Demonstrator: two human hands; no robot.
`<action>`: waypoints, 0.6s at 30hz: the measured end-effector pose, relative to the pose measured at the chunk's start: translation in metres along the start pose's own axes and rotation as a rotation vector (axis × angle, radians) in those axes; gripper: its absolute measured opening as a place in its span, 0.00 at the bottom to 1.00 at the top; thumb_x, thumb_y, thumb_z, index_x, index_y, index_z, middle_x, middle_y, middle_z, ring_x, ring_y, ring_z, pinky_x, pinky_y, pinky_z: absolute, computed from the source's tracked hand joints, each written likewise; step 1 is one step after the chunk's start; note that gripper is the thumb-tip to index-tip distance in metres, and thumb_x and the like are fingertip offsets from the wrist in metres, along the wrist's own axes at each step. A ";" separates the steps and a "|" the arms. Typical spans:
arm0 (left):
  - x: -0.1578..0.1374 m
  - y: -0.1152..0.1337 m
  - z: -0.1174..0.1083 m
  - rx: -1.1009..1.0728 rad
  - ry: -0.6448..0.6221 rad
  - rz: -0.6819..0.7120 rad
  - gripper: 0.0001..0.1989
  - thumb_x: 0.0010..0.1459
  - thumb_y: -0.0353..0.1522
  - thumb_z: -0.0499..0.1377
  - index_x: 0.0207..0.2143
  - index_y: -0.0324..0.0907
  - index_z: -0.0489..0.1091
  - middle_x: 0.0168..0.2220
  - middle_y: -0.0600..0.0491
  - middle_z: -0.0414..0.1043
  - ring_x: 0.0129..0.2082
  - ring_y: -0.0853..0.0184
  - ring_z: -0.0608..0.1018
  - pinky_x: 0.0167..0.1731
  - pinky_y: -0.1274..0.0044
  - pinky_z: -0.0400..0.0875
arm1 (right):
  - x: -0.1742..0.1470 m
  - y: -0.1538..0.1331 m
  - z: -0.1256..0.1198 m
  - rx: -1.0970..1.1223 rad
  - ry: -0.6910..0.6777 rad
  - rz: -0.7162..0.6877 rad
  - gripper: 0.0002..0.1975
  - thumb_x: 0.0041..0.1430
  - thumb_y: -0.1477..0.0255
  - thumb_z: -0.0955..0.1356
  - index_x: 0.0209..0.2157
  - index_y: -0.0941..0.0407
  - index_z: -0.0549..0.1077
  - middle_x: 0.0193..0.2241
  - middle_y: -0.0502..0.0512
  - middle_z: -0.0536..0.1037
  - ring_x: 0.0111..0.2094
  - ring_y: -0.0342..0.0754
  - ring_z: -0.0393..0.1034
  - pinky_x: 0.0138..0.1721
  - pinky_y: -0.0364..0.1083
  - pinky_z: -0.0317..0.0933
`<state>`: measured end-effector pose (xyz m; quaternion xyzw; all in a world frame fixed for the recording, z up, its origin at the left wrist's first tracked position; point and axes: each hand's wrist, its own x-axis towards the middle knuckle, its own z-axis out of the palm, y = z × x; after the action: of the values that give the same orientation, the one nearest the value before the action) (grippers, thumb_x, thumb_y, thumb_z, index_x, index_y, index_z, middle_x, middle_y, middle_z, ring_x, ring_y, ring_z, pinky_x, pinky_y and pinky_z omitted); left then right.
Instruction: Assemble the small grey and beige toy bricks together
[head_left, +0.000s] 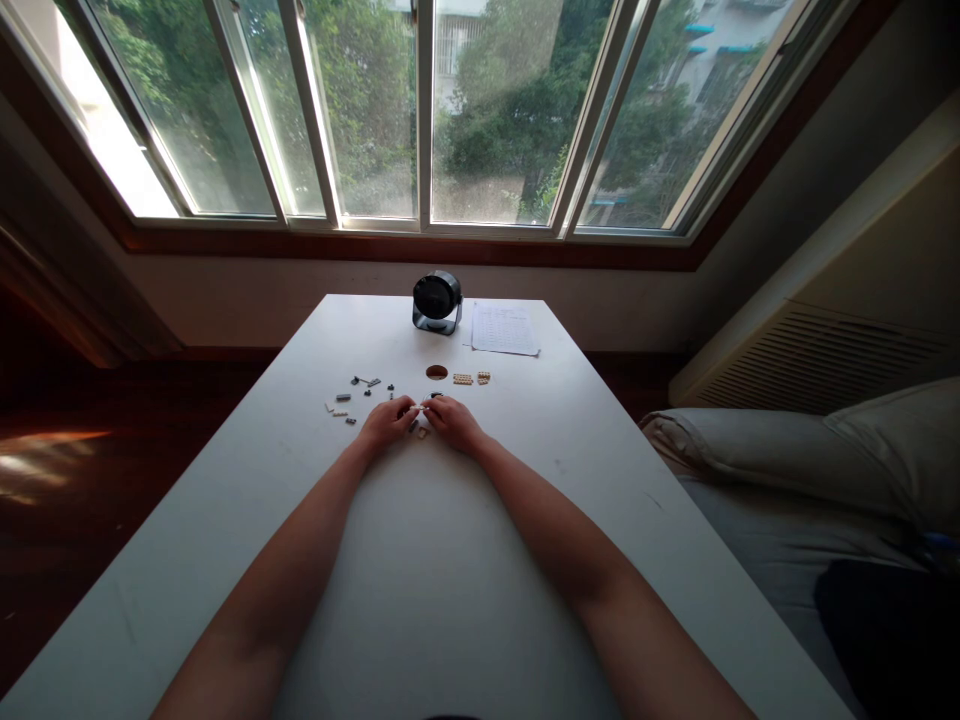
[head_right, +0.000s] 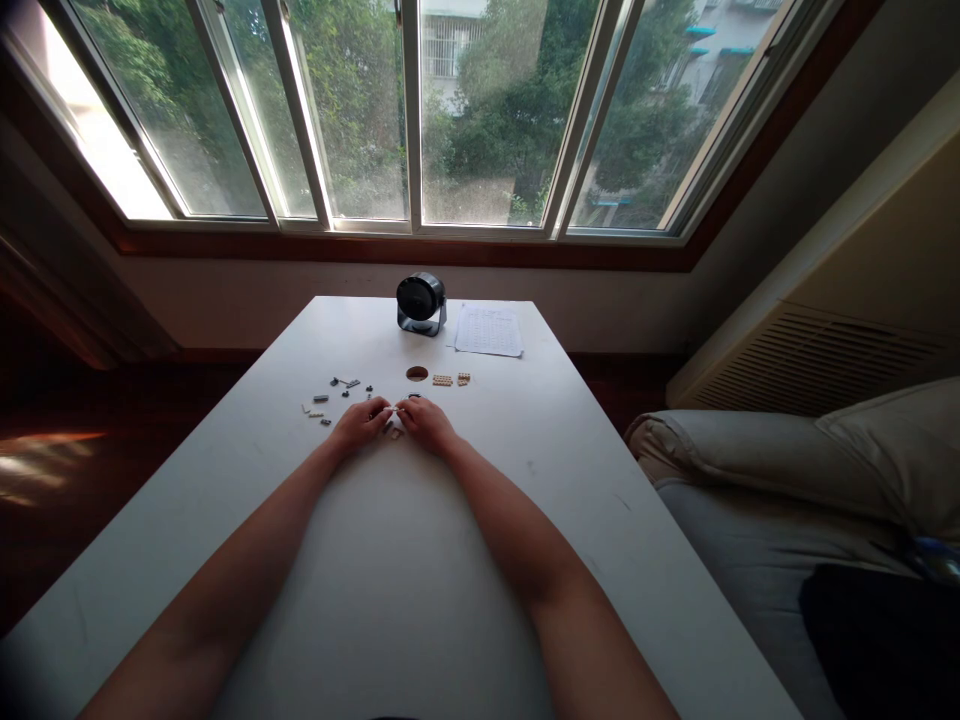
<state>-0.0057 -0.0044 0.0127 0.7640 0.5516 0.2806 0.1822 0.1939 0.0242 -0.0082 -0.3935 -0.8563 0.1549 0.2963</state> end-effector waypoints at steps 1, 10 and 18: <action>0.000 0.000 0.000 0.001 -0.001 0.003 0.15 0.63 0.43 0.51 0.37 0.44 0.72 0.28 0.54 0.74 0.29 0.66 0.72 0.32 0.77 0.62 | 0.000 0.000 0.000 0.000 -0.003 -0.001 0.11 0.68 0.69 0.63 0.46 0.54 0.75 0.41 0.55 0.76 0.43 0.46 0.68 0.45 0.44 0.58; 0.001 -0.001 -0.001 -0.005 -0.012 0.048 0.15 0.64 0.42 0.50 0.34 0.44 0.71 0.27 0.54 0.73 0.28 0.67 0.72 0.31 0.77 0.61 | 0.000 0.001 0.000 0.010 0.002 -0.007 0.09 0.66 0.68 0.65 0.44 0.54 0.75 0.40 0.55 0.75 0.42 0.46 0.67 0.45 0.44 0.58; 0.001 -0.002 0.000 0.004 -0.010 0.055 0.16 0.64 0.42 0.50 0.34 0.44 0.72 0.28 0.54 0.74 0.28 0.67 0.72 0.30 0.77 0.60 | -0.001 0.003 0.002 0.017 0.012 -0.009 0.10 0.64 0.70 0.67 0.47 0.53 0.74 0.41 0.55 0.75 0.43 0.47 0.68 0.46 0.44 0.58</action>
<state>-0.0067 -0.0028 0.0120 0.7807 0.5300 0.2806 0.1758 0.1946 0.0257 -0.0117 -0.3881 -0.8550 0.1583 0.3055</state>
